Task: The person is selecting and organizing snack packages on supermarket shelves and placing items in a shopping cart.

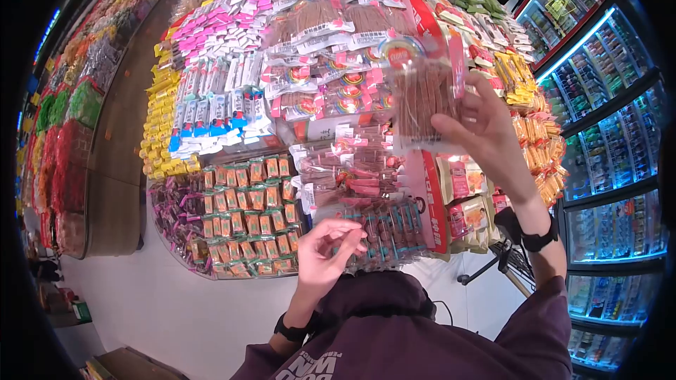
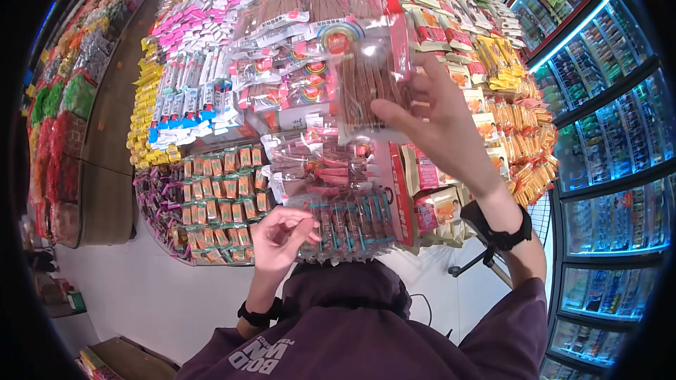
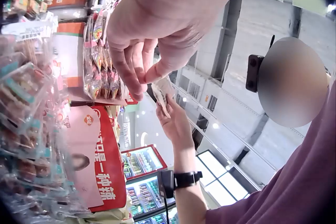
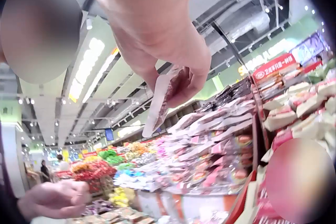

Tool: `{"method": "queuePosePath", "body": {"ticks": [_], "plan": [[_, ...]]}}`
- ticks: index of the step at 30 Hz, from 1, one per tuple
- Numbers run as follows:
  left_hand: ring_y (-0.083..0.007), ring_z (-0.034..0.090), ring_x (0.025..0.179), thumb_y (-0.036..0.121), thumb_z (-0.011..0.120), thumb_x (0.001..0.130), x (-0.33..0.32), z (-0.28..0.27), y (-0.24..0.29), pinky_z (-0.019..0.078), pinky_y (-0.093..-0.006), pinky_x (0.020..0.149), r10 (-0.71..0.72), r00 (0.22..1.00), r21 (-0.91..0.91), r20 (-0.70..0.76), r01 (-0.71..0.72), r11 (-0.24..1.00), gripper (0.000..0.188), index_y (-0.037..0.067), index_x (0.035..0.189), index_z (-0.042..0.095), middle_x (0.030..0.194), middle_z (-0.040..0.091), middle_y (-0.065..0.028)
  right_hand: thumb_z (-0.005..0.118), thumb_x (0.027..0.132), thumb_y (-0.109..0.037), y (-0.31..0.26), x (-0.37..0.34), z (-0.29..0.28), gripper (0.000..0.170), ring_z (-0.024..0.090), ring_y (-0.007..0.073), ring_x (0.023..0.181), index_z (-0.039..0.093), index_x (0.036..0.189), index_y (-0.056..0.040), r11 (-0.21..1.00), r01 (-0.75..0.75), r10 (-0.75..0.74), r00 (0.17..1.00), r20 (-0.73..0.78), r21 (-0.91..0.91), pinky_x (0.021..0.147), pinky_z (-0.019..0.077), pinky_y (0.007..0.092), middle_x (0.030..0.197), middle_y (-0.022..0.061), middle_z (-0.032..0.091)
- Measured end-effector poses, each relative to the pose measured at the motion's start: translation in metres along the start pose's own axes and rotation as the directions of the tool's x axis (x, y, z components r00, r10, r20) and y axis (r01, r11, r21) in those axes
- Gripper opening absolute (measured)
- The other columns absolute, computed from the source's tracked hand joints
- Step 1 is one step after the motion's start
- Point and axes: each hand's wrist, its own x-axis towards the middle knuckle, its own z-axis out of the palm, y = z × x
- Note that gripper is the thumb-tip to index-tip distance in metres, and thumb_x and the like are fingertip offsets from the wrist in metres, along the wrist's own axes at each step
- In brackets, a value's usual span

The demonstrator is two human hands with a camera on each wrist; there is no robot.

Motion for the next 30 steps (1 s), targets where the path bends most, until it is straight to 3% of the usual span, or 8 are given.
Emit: {"method": "queuePosePath", "body": {"ticks": [12, 16, 17, 20, 24, 25, 28, 30], "plan": [[-0.0145, 0.072, 0.078, 0.002, 0.064, 0.098, -0.009, -0.047, 0.02, 0.0574, -0.0266, 0.072, -0.088, 0.996, 0.068, 0.005, 0.088, 0.994, 0.009, -0.001, 0.105, 0.067, 0.095, 0.074, -0.0096, 0.083, 0.086, -0.032, 0.053, 0.195, 0.002, 0.07, 0.068, 0.0124, 0.079, 0.048, 0.136, 0.0027, 0.976, -0.015, -0.035, 0.974, -0.224, -0.219, 0.066, 0.0528, 0.025, 0.099, 0.0067, 0.071], [-0.0141, 0.072, 0.079, 0.001, 0.064, 0.098, -0.008, -0.061, 0.023, 0.0572, -0.0262, 0.072, -0.114, 0.993, 0.064, 0.006, 0.113, 0.992, 0.009, -0.001, 0.105, 0.068, 0.095, 0.074, -0.0096, 0.079, 0.088, -0.037, 0.06, 0.196, 0.011, 0.051, 0.069, 0.0161, 0.08, 0.065, 0.121, -0.0006, 0.584, 0.118, -0.341, 0.934, -0.11, -0.803, 0.07, 0.0536, 0.0312, 0.101, 0.0124, 0.07], [-0.014, 0.072, 0.079, 0.001, 0.064, 0.098, -0.007, -0.062, 0.025, 0.0572, -0.0262, 0.072, -0.126, 0.992, 0.06, 0.001, 0.126, 0.99, 0.009, -0.001, 0.105, 0.068, 0.095, 0.074, -0.0095, 0.072, 0.092, -0.036, 0.064, 0.191, 0.013, 0.039, 0.069, 0.0234, 0.092, 0.07, 0.112, -0.0024, 0.392, 0.158, -0.537, 0.839, -0.086, -0.906, 0.078, 0.0531, 0.0347, 0.107, 0.0165, 0.07], [-0.0132, 0.072, 0.08, 0.001, 0.063, 0.098, -0.005, -0.067, 0.028, 0.0567, -0.026, 0.072, -0.136, 0.991, 0.063, 0.017, 0.135, 0.989, 0.009, 0.0, 0.105, 0.068, 0.096, 0.073, -0.0091, 0.065, 0.097, -0.031, 0.045, 0.182, 0.025, 0.034, 0.065, 0.0298, 0.104, 0.069, 0.116, -0.0039, 0.488, 0.42, -0.564, 0.821, 0.09, -0.765, 0.087, 0.0513, 0.0381, 0.114, 0.017, 0.068], [-0.0122, 0.071, 0.079, 0.001, 0.063, 0.098, -0.004, -0.069, 0.033, 0.056, -0.0255, 0.073, -0.114, 0.992, 0.102, 0.062, 0.107, 0.989, 0.009, 0.001, 0.105, 0.069, 0.095, 0.073, -0.0082, 0.048, 0.107, -0.034, 0.041, 0.191, 0.019, 0.039, 0.064, 0.0301, 0.115, 0.065, 0.127, -0.0062, 0.492, 0.02, -0.015, 1.0, 0.015, -0.87, 0.1, 0.0476, 0.0376, 0.124, 0.0147, 0.067], [-0.012, 0.071, 0.079, 0.001, 0.063, 0.098, -0.005, -0.069, 0.032, 0.0559, -0.0254, 0.073, -0.106, 0.992, 0.116, 0.072, 0.097, 0.989, 0.009, 0.001, 0.105, 0.069, 0.095, 0.073, -0.008, 0.043, 0.109, -0.033, 0.001, 0.168, 0.026, 0.041, 0.06, 0.033, 0.123, 0.061, 0.135, -0.0069, 0.705, 0.31, -0.224, 0.951, 0.214, -0.638, 0.107, 0.0433, 0.0423, 0.131, 0.0255, 0.062], [-0.011, 0.071, 0.079, 0.0, 0.065, 0.097, -0.01, -0.071, 0.029, 0.0557, -0.0245, 0.073, -0.11, 0.99, 0.143, 0.084, 0.098, 0.985, 0.01, 0.001, 0.106, 0.07, 0.093, 0.073, -0.0072, 0.044, 0.107, -0.029, -0.01, 0.106, 0.031, 0.042, 0.061, 0.0354, 0.118, 0.059, 0.132, 0.0016, 0.628, 0.309, -0.476, 0.879, -0.038, -0.714, 0.105, 0.0444, 0.0418, 0.127, 0.0242, 0.064], [-0.0105, 0.071, 0.079, 0.0, 0.066, 0.096, -0.015, -0.07, 0.027, 0.0557, -0.0243, 0.072, -0.106, 0.99, 0.154, 0.088, 0.092, 0.984, 0.012, 0.001, 0.107, 0.07, 0.093, 0.073, -0.0068, 0.041, 0.107, -0.029, -0.041, 0.049, 0.037, 0.045, 0.057, 0.0374, 0.124, 0.061, 0.126, 0.0066, 0.544, 0.278, -0.451, 0.892, 0.003, -0.792, 0.108, 0.0419, 0.0455, 0.135, 0.0254, 0.059]]}}
